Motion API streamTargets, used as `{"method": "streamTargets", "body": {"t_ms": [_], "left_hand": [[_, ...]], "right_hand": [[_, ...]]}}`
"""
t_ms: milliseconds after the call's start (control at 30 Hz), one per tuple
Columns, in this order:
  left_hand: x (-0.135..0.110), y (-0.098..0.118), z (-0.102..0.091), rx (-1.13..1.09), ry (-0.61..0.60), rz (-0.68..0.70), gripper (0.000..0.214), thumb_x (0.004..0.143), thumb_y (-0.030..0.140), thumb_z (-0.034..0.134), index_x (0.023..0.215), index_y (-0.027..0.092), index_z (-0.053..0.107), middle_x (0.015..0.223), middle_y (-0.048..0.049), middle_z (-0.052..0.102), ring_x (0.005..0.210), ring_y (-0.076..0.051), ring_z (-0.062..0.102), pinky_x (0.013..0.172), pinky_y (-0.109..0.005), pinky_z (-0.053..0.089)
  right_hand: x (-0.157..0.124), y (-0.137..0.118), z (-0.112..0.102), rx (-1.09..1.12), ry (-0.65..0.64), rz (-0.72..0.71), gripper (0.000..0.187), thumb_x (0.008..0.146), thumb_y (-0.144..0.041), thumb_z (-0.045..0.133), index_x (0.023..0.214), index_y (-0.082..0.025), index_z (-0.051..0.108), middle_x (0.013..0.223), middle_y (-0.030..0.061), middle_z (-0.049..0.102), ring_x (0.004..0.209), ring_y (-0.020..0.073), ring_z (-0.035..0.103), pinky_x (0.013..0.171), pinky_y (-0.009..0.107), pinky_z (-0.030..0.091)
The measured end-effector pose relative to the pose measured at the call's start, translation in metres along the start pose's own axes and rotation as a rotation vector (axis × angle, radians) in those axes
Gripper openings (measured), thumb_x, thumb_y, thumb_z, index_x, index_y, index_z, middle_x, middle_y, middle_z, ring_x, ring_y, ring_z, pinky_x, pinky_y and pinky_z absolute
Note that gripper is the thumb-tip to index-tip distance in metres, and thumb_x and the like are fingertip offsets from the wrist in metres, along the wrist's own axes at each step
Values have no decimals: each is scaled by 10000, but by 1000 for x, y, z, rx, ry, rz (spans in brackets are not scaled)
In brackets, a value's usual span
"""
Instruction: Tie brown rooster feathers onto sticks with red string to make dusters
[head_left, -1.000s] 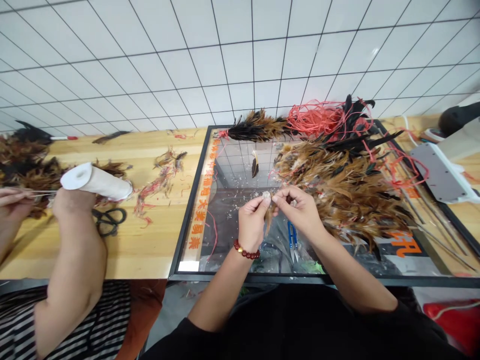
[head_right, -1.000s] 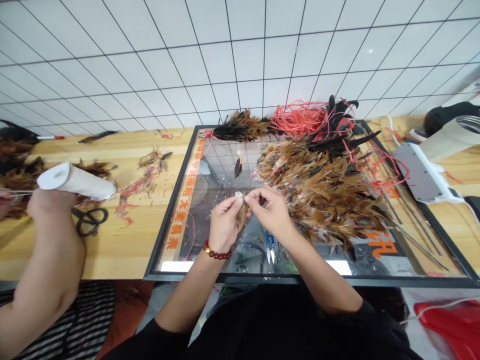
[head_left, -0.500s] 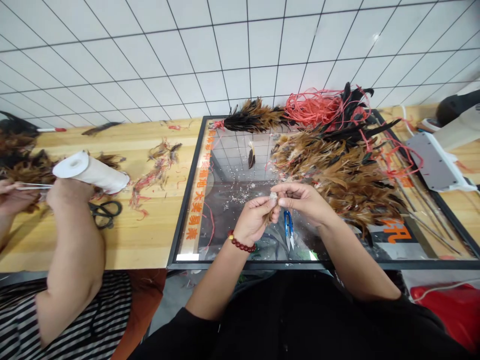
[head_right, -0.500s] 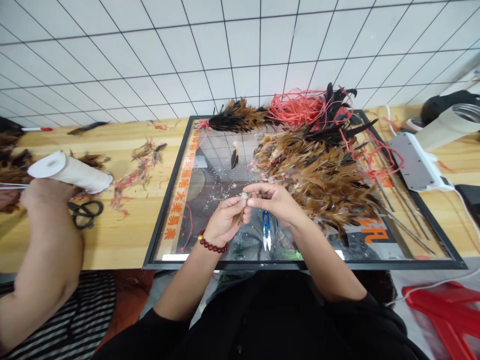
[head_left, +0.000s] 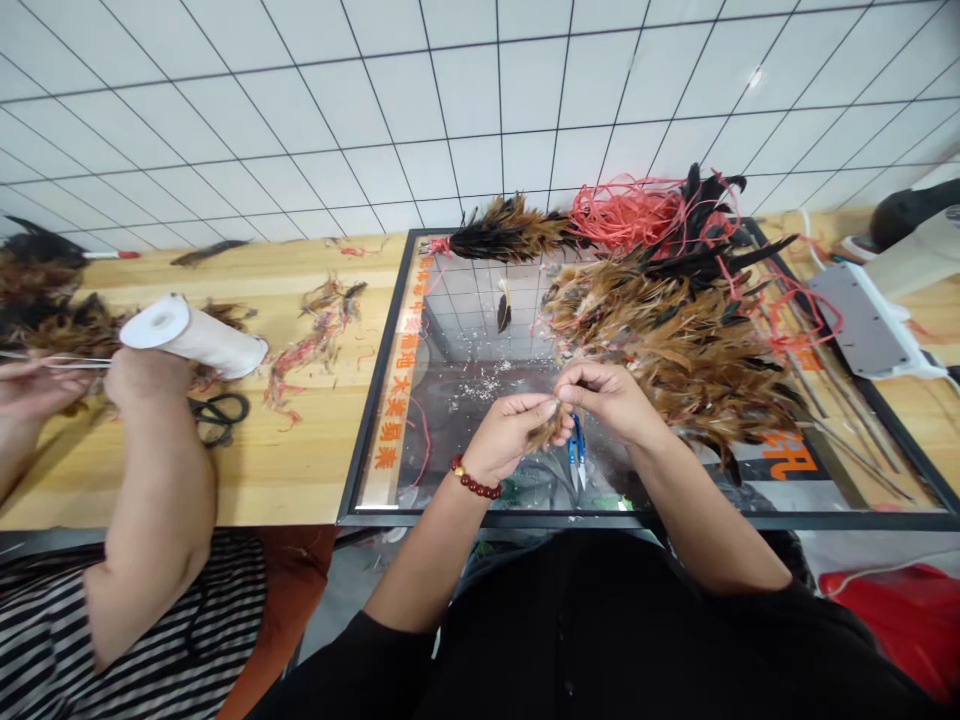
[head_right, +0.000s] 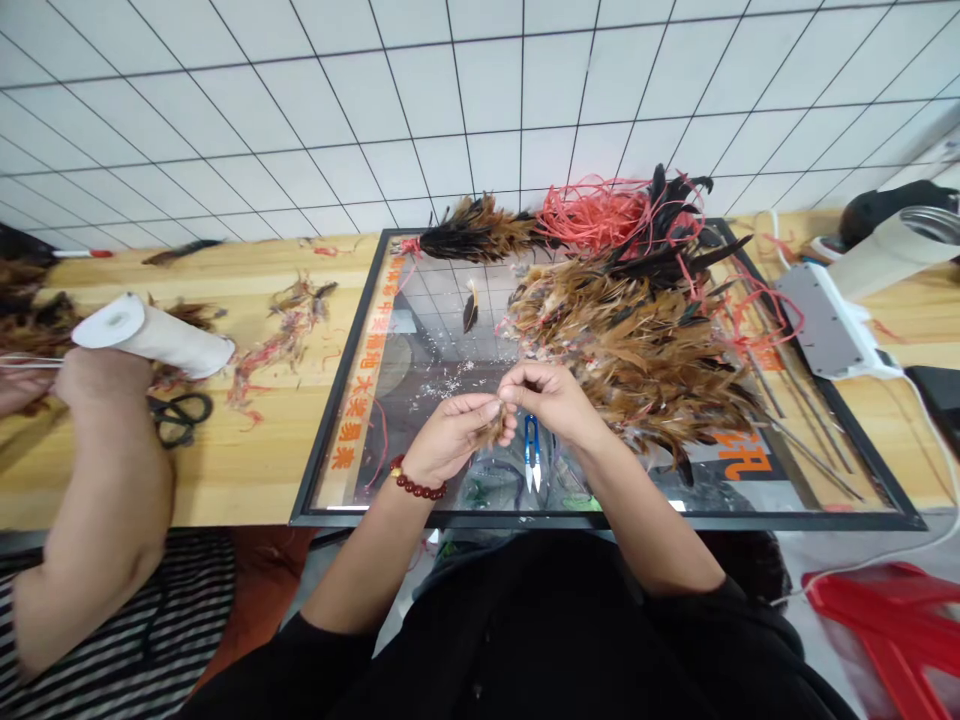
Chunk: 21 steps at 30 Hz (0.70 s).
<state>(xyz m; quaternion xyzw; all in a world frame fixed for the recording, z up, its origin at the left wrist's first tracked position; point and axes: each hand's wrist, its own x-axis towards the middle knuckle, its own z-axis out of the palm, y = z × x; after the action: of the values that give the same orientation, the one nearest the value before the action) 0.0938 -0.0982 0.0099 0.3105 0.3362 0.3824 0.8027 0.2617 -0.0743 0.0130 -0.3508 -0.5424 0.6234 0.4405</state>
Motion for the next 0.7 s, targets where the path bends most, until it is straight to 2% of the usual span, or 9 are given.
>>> {"method": "streamTargets", "body": {"t_ms": [100, 200, 333, 400, 500, 533, 600, 700], "left_hand": [[1, -3, 1, -11, 35, 37, 435, 629, 479, 881, 769, 93, 739, 725, -77, 710, 637, -126, 654, 628, -256, 533], [2, -12, 0, 32, 163, 145, 390, 617, 441, 892, 708, 104, 718, 644, -36, 675, 552, -91, 598, 570, -232, 496], [-6, -20, -12, 30, 335, 287, 368, 635, 433, 876, 688, 105, 718, 580, -14, 634, 501, -73, 555, 523, -213, 457], [-18, -18, -24, -21, 413, 359, 360, 629, 421, 884, 707, 106, 728, 575, -8, 621, 504, -69, 548, 521, -205, 454], [-41, -6, -47, -119, 536, 500, 356, 595, 392, 912, 717, 116, 723, 603, -2, 617, 530, -65, 544, 519, -194, 457], [-49, -1, -55, -148, 571, 545, 353, 588, 378, 919, 719, 120, 717, 614, 2, 613, 540, -63, 542, 519, -191, 459], [-64, 9, -69, -189, 626, 619, 337, 593, 350, 922, 726, 126, 708, 624, 10, 601, 552, -59, 536, 524, -185, 464], [-80, 20, -84, -200, 679, 672, 302, 639, 323, 903, 727, 125, 694, 605, 19, 578, 543, -51, 525, 529, -177, 468]], "right_hand": [[1, 0, 7, 3, 40, 15, 343, 756, -458, 802, 712, -166, 628, 549, -30, 599, 448, 113, 570, 465, 259, 505], [4, 4, 16, 9, 46, 47, 377, 719, -483, 821, 695, -165, 621, 536, -25, 602, 448, 121, 578, 474, 265, 504], [22, 16, 25, 38, -48, 159, 392, 719, -528, 796, 722, -166, 648, 553, -16, 610, 481, 131, 575, 508, 282, 499], [40, 25, 32, -70, -90, 166, 348, 756, -502, 763, 774, -159, 701, 641, 6, 660, 567, 126, 589, 586, 279, 498], [70, 36, 56, -427, -188, 46, 157, 816, -311, 708, 853, -165, 751, 803, 29, 712, 719, 133, 614, 713, 279, 480], [78, 39, 68, -575, -266, -37, 108, 826, -225, 678, 874, -169, 757, 860, 35, 717, 776, 141, 620, 753, 283, 469], [90, 43, 94, -860, -479, -230, 163, 826, -116, 632, 905, -175, 761, 956, 49, 707, 881, 166, 611, 806, 299, 438], [95, 44, 126, -1158, -749, -415, 142, 830, -114, 640, 907, -177, 741, 1014, 58, 680, 962, 206, 565, 816, 323, 393]]}}
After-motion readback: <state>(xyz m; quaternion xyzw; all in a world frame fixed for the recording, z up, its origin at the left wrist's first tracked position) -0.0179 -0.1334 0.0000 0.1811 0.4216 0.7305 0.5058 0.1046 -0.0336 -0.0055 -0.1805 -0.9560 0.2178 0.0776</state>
